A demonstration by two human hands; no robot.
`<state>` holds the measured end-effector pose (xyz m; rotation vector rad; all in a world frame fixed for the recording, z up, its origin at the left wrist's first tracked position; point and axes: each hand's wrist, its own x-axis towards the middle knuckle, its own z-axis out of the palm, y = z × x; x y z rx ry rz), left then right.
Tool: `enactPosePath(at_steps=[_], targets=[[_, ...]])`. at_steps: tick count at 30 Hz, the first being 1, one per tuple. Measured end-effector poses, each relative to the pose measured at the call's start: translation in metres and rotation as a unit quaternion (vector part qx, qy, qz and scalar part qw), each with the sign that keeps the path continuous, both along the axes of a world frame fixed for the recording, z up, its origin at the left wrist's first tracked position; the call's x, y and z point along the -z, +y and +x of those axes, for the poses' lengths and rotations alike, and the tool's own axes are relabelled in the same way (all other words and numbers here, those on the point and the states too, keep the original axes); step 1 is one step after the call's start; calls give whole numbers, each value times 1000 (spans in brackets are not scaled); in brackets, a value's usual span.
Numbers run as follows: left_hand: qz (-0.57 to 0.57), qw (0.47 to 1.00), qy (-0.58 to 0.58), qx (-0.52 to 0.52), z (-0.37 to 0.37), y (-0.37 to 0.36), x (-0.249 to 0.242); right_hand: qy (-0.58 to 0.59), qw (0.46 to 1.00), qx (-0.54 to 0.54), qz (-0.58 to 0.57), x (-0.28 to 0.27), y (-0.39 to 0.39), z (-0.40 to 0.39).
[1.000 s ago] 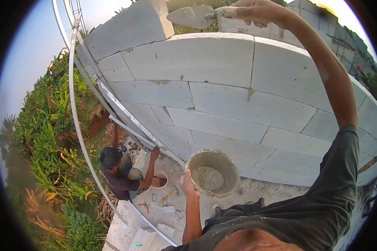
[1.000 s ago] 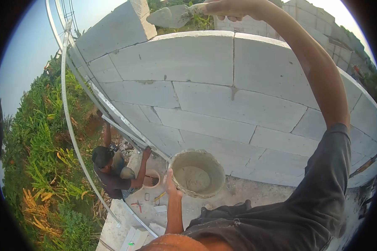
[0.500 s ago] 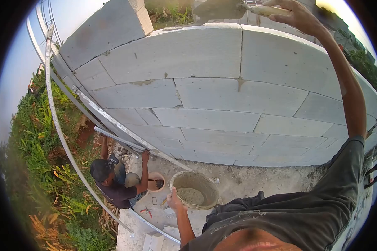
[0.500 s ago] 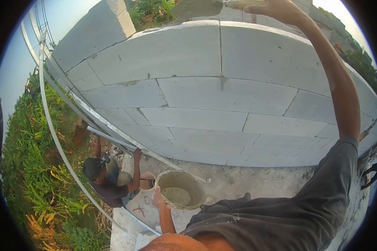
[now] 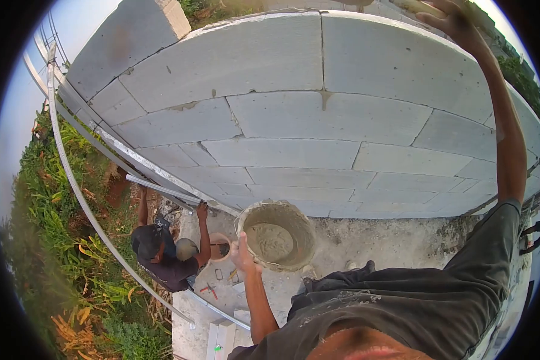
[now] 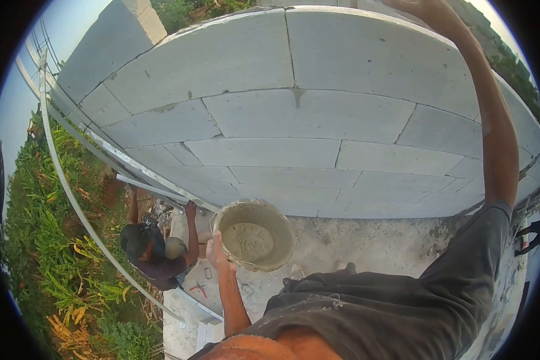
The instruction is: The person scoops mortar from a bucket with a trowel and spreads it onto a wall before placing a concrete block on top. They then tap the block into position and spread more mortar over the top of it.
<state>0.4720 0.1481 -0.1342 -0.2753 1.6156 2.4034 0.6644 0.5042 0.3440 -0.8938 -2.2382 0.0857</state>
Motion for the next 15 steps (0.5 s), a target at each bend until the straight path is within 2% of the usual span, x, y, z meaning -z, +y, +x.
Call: enactPosePath(at_steps=[1,4,5,7,8,10,12,13,15], targets=[[7,1000,3,10,0,6,-4,-54,998,2,39,3,12,7],[7,999,-2,46,3,27,-29,22,1000,6,-3,8,18,13],[2,998,1,56,-1,33,-30,34,977,-81,193,19,92,36],[-2,997,-4,73,-2,43,-35,45,965,-158,202,48,144,63],[0,997,-8,79,-1,50,-46,34,990,-135,23,63,109,78],[26,995,0,99,1,62,-58,-21,986,-163,-20,109,70,90],[-8,994,24,109,5,70,-66,-65,966,-246,-45,167,17,89],[-23,993,41,108,7,74,-67,-201,945,-234,-107,188,-1,93],[-45,987,97,117,10,90,-77,-337,904,-258,-45,241,-34,85]])
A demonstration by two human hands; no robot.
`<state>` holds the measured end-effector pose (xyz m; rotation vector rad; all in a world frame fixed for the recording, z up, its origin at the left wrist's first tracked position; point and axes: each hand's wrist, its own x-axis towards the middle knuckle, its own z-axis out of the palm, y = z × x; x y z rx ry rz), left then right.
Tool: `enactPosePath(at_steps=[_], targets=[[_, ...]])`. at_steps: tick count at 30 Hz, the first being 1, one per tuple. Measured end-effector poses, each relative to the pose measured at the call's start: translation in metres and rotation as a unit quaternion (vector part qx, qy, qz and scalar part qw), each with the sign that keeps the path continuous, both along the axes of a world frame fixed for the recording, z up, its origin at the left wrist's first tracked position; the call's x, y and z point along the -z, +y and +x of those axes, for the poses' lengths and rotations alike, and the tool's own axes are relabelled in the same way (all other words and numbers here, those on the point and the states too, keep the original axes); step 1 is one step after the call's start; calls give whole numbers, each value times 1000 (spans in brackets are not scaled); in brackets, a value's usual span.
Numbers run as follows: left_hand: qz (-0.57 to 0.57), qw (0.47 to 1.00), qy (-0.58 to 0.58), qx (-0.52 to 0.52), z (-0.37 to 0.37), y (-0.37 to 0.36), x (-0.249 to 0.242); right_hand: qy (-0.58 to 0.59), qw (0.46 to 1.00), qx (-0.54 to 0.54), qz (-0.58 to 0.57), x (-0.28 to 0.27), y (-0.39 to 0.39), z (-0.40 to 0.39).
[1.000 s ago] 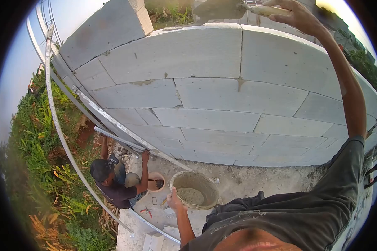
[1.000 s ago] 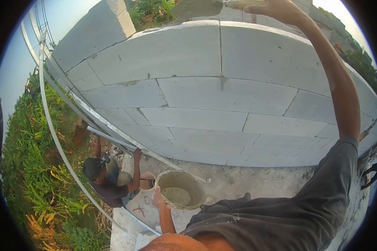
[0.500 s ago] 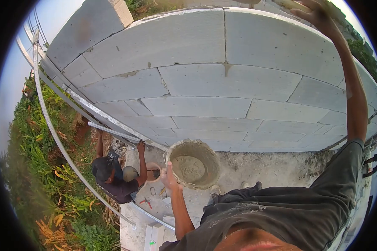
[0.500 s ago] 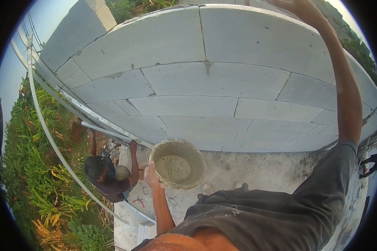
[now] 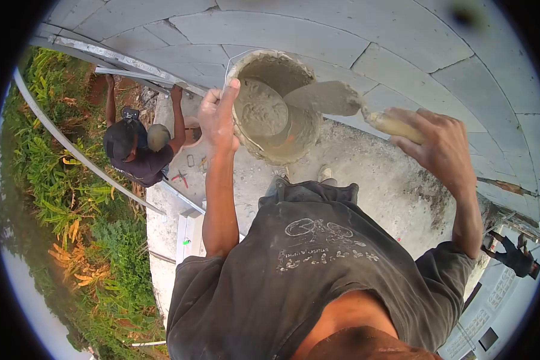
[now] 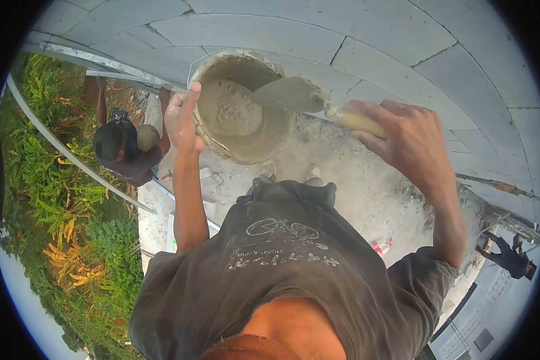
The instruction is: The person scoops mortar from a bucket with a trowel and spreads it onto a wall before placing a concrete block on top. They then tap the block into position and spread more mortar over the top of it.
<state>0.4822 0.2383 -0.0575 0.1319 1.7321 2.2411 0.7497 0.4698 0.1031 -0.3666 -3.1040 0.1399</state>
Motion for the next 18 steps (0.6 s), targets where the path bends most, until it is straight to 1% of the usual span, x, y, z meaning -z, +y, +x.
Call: enactPosePath(at_steps=[1,3,6,9,12,14,15,18], targets=[[-22,1000,16,10,4,7,-9,-26,999,-23,14,37,-2,-1],[-65,996,45,36,16,19,-21,-34,999,-17,17,100,-13,-8],[-100,987,115,50,27,31,-16,-22,997,69,-7,133,-42,-19],[-67,986,151,16,30,38,-15,-112,974,138,-140,140,-51,-20],[-49,986,157,36,28,42,-16,4,962,102,-254,174,-34,2],[-109,976,182,51,32,43,-16,9,928,101,-358,197,-30,3],[-137,969,197,58,31,45,-16,15,908,99,-407,198,-28,0],[-110,978,163,72,22,38,-9,-75,805,198,-554,186,-22,5]])
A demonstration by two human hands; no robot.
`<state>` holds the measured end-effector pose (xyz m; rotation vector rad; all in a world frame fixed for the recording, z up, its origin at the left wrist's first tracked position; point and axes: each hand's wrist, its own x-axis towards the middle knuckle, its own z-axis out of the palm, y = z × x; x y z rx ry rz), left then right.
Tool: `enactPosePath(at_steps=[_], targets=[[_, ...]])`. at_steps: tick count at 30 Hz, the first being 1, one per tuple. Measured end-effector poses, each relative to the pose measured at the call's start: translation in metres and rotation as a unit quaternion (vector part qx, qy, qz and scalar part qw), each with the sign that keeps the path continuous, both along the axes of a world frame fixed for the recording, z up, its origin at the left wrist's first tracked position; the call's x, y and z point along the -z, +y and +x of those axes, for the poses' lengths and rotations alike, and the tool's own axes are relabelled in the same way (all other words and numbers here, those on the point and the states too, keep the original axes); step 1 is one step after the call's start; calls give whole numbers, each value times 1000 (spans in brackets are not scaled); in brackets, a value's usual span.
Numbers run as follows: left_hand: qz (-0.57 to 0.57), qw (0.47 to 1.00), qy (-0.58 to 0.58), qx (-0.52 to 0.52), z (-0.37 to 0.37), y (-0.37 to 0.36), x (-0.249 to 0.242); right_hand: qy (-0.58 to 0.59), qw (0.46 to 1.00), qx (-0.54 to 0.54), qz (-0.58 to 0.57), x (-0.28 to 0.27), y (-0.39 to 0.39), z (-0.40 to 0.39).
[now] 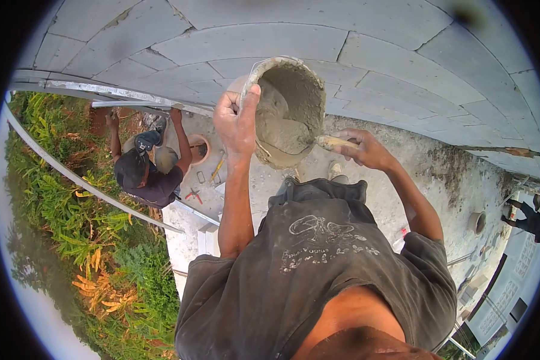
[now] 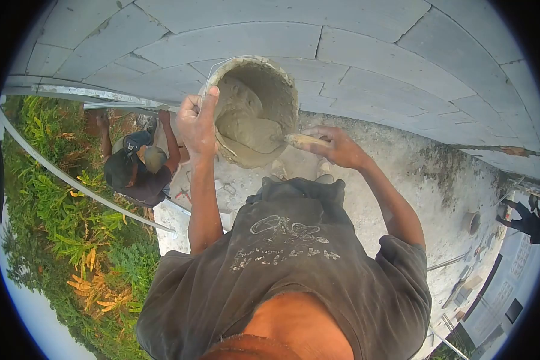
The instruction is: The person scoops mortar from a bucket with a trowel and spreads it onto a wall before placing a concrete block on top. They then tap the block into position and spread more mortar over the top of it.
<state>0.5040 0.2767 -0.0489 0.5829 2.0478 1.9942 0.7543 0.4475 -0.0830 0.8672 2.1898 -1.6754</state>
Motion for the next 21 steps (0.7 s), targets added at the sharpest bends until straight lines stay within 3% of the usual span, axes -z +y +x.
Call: enactPosePath(at_steps=[3,6,11,16,21], targets=[[87,991,-105,-14,-9,-7,2,-10,996,59,-70,10,10,28],[116,978,-174,-28,-14,-2,16,94,993,64,30,6,12,40],[219,933,-284,-10,-9,16,20,48,993,106,1,-32,18,48],[289,892,-349,8,-13,29,6,76,987,127,-58,-111,38,63],[328,871,-361,58,-12,42,-13,236,956,173,-20,-224,61,58]])
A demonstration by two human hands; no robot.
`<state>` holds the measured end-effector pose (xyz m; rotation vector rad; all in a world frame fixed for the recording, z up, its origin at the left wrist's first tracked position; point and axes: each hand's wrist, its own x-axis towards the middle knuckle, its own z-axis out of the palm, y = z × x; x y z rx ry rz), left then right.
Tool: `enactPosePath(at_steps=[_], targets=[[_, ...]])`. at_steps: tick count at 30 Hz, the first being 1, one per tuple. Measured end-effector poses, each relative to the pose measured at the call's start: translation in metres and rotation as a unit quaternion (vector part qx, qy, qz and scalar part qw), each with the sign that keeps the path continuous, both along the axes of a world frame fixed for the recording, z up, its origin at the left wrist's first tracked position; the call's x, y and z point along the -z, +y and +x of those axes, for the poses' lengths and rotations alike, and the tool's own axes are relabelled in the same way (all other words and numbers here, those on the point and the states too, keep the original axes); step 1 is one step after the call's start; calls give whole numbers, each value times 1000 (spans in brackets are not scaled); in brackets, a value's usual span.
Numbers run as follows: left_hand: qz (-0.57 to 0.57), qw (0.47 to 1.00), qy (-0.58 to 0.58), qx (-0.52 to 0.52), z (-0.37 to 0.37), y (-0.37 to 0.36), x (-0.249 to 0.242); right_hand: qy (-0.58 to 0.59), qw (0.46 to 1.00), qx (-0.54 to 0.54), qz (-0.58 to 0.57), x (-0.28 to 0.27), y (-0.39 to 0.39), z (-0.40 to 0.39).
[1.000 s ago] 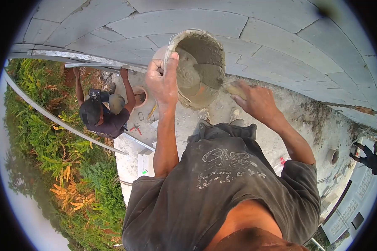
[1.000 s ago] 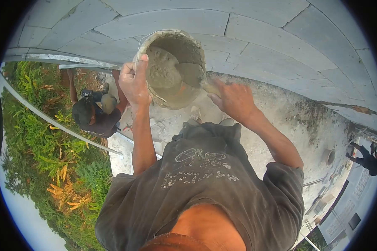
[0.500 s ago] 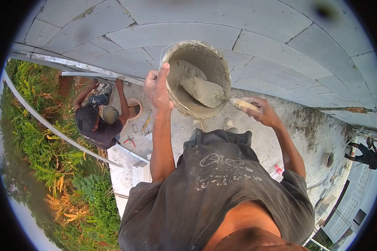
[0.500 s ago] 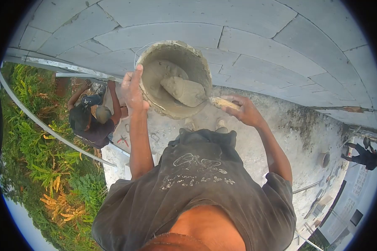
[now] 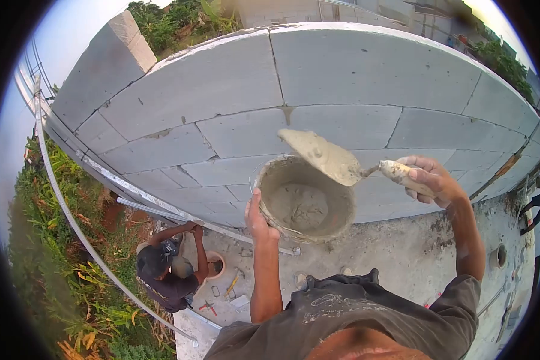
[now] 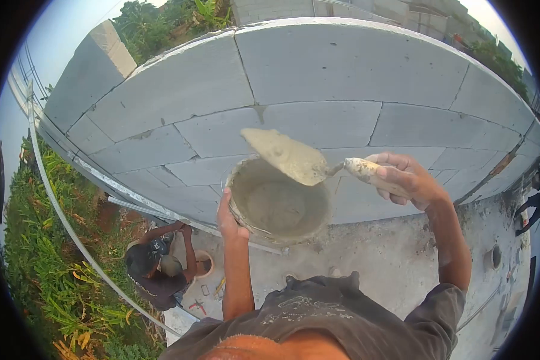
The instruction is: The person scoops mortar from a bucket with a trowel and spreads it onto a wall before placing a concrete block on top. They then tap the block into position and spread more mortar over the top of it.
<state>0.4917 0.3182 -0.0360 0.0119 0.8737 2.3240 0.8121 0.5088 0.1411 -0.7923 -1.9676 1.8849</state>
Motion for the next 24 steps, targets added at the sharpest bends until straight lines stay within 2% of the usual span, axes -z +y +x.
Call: enactPosePath(at_steps=[2,5,6,8,10,13,16,19,24], targets=[[17,1000,3,9,-2,5,-10,55,995,53,70,-48,10,-9],[30,1000,7,8,-5,11,-16,69,965,42,250,-120,38,-25],[31,999,8,5,-6,12,-16,53,943,75,319,-136,56,-30],[20,999,26,-2,-1,10,-21,13,903,53,427,-175,81,-44],[4,999,34,-5,1,6,-19,-74,817,87,566,-201,97,-63],[-25,999,33,-9,2,-7,-7,-90,748,107,649,-212,136,-84],[-64,997,35,-31,4,-32,11,-50,674,98,731,-210,164,-85],[-120,990,30,-70,9,-61,37,-116,703,92,695,-228,162,-57],[-228,963,80,-116,6,-106,88,-104,669,121,726,-225,172,-15]])
